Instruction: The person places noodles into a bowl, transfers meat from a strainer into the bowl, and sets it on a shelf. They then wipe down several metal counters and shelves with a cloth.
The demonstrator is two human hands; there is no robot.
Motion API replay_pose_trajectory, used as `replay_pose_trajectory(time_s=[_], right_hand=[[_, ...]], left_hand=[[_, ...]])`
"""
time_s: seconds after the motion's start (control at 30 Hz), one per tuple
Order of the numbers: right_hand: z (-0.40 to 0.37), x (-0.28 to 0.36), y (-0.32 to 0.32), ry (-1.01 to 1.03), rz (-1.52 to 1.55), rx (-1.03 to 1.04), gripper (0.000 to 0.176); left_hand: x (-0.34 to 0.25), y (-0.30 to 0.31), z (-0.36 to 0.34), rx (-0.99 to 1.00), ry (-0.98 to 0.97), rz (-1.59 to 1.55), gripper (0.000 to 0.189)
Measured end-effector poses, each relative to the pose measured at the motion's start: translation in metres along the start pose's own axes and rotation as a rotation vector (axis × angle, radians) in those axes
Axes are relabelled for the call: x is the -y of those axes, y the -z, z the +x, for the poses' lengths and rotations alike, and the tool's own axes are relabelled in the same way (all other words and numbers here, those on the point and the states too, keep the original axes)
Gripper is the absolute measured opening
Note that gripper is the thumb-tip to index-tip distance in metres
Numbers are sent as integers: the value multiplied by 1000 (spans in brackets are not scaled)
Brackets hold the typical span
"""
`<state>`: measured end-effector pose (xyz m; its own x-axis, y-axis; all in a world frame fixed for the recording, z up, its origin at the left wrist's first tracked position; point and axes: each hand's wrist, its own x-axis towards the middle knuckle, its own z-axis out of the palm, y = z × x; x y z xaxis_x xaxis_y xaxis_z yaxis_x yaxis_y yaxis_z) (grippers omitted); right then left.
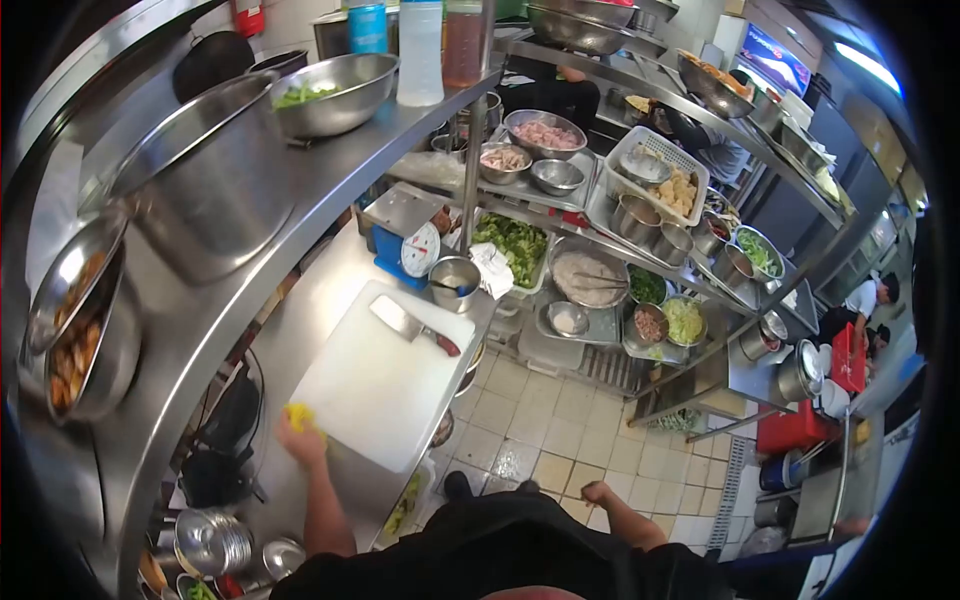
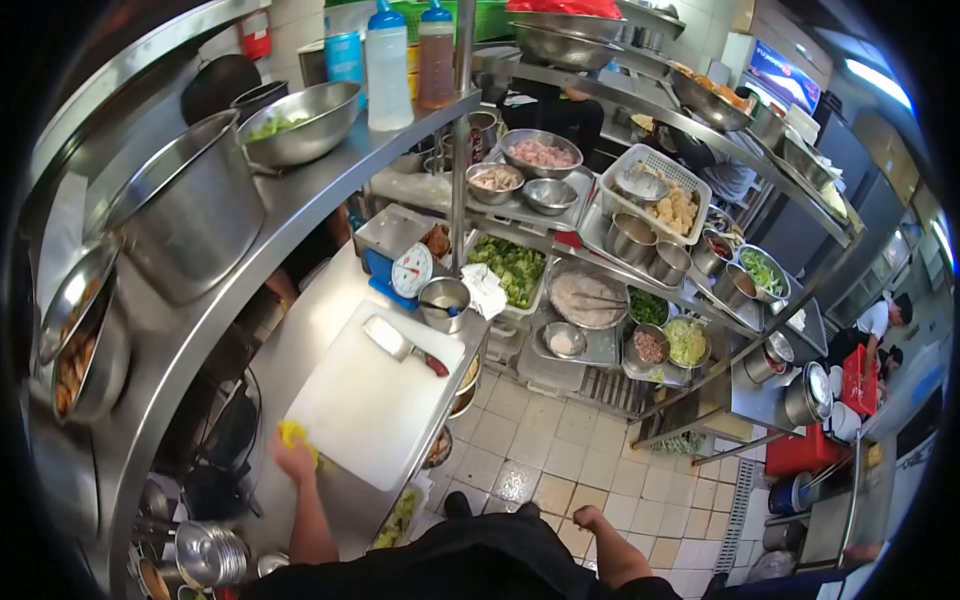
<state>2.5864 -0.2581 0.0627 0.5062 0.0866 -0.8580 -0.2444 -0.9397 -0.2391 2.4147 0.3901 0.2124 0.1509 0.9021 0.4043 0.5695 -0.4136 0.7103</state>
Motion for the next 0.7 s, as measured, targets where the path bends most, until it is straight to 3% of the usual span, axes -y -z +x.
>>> replay_pose_trajectory(time_s=[0.07,0.1,0.2,0.27,0.3,0.33,0.37,0.4,0.43,0.47,0.5,0.57,0.6,0.63,0.7], right_hand=[[26,-20,10,-105,-20,55,24],[11,-4,23,-224,-14,74,25],[30,21,51,-200,-263,223,27],[96,24,56,72,-556,194,32],[139,19,53,285,-569,136,23],[154,52,73,800,-1125,476,22],[199,48,64,1008,-1091,208,23],[204,80,74,1032,-1175,293,24],[172,114,92,686,-767,180,25],[172,137,111,917,-980,192,30],[163,155,131,986,-908,163,33],[118,194,176,894,-696,76,34],[123,202,190,822,-568,105,32],[155,194,192,950,-548,66,33],[226,173,198,1135,-632,27,31]], left_hand=[[18,9,-1,102,115,589,42],[30,6,-2,134,85,607,42],[62,-29,5,183,-42,649,42],[79,-46,-2,143,-140,683,42],[80,-52,-9,154,-171,655,42],[84,-49,-21,168,-199,637,42],[83,-45,-30,173,-225,620,42],[71,-43,-42,188,-176,625,41],[42,-38,-62,202,-117,630,40],[15,-33,-86,215,-54,633,39],[-8,-28,-110,214,-38,633,38],[-46,-17,-149,207,-7,647,36],[-52,-3,-172,229,-160,642,35],[-48,16,-201,249,-311,636,34],[-4,65,-258,214,-145,748,36]])
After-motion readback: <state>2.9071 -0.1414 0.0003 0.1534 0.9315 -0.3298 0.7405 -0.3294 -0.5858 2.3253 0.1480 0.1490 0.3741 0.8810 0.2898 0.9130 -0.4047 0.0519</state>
